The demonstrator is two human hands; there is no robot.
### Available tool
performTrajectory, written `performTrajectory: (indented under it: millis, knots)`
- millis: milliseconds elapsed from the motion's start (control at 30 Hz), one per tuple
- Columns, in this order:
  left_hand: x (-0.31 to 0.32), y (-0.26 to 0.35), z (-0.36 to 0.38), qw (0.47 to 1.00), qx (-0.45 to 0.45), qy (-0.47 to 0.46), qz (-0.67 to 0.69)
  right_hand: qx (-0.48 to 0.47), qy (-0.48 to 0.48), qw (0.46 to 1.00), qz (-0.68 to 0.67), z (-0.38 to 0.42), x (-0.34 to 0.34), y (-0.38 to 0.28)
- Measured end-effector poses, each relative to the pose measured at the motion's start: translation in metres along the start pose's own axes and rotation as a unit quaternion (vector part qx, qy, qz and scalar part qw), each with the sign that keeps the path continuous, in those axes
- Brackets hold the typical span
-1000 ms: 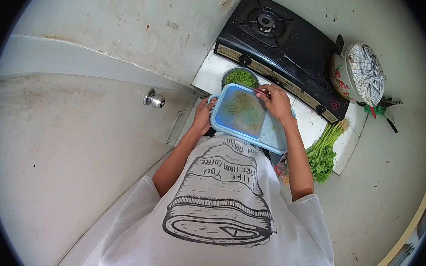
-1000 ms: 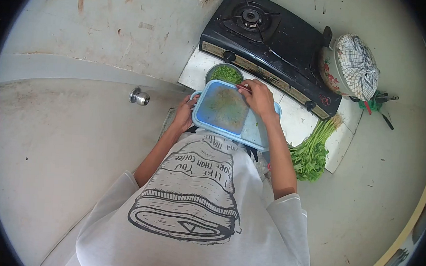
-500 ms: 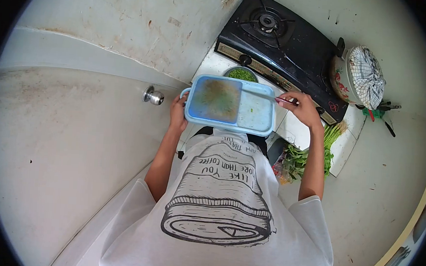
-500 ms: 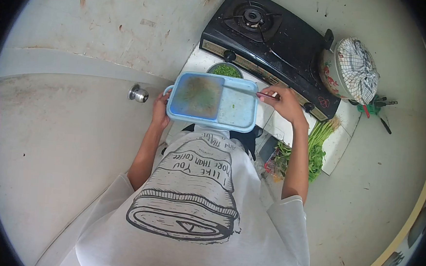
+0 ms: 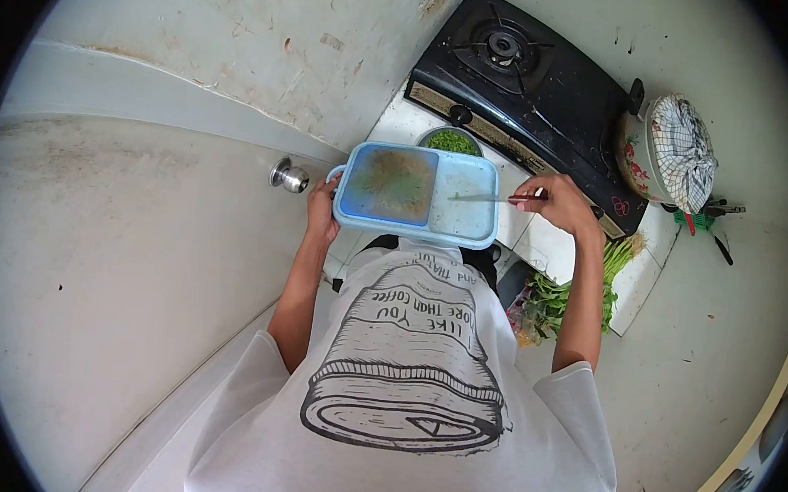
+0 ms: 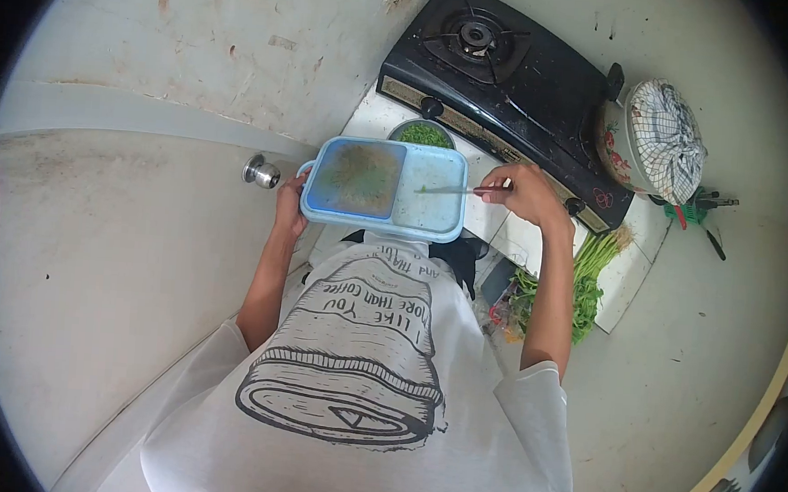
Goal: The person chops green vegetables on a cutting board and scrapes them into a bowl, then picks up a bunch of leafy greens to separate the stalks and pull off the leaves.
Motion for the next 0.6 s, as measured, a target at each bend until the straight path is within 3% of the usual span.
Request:
performTrajectory:
  millis: [133,233,600]
  knots:
    - [-0.003,-0.004,-0.001,1.000,-0.001,-0.001,0.009,-0.047,0.115,0.991,0.052,-0.008,-0.005,-0.013]
    - [-0.007,-0.007,-0.005,1.000,0.006,-0.008,0.000,-0.058,0.125,0.990,0.016,-0.008,-0.008,-0.015]
    - [-0.002,-0.012,-0.010,0.999,-0.023,-0.020,0.008,-0.011,0.093,0.989,0.118,-0.010,-0.008,0.016]
Point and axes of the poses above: each hand's wrist, its own z-axis away from the middle knuckle, its own x-axis out of the palm, y = z × x, the point moved 3 cm from there along -z, towards the middle knuckle, and after that the axes turned 6 degrees about -z, right-handed, at the moved point
